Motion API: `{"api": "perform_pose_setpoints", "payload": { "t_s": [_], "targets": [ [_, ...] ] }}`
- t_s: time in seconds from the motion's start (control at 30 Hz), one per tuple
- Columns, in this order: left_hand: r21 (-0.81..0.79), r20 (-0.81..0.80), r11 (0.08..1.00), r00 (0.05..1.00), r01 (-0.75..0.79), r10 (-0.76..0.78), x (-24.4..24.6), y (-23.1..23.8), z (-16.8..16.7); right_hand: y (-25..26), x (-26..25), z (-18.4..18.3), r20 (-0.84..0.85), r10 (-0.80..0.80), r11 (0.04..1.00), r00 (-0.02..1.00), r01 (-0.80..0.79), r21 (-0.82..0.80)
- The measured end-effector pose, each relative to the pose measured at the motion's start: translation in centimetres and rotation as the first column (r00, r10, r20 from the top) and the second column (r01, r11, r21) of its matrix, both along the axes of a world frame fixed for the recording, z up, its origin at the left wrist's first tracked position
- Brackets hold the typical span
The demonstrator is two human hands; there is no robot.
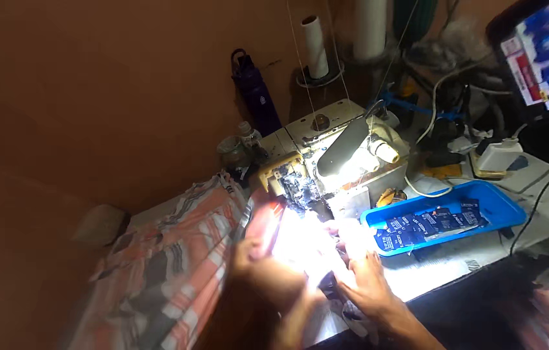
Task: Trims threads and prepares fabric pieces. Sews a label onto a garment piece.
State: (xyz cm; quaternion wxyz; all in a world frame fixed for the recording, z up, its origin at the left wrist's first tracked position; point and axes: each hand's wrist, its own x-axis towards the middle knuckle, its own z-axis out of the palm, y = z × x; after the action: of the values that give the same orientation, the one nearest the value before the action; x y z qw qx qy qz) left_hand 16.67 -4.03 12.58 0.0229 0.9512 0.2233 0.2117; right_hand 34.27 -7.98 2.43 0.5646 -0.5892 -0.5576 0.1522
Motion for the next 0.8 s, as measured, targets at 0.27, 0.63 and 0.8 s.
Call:
{"api": "perform_pose_setpoints", "payload": {
  "t_s": [0.27, 0.63, 0.8],
  "targets": [
    [0.072, 0.007, 0.995, 0.998, -0.068, 0.068, -0.3, -1.9, 4.3, -1.2, 3.3, 3.2, 0.324, 0.566, 0.763, 0.758, -0.631, 0.143],
    [-0.207, 0.334, 0.978, 0.941, 0.012, 0.059, -4.5, 1.6, 1.0, -0.4, 6.2, 3.8, -0.237, 0.794, 0.608, 0.560, -0.735, 0.301],
    [0.141, 0.082, 0.978, 0.987, -0.152, 0.141, -1.9, 0.6, 2.0, 0.4, 5.6, 3.5, -0.231, 0.713, 0.694, 0.662, -0.617, 0.371]
  ]
}}
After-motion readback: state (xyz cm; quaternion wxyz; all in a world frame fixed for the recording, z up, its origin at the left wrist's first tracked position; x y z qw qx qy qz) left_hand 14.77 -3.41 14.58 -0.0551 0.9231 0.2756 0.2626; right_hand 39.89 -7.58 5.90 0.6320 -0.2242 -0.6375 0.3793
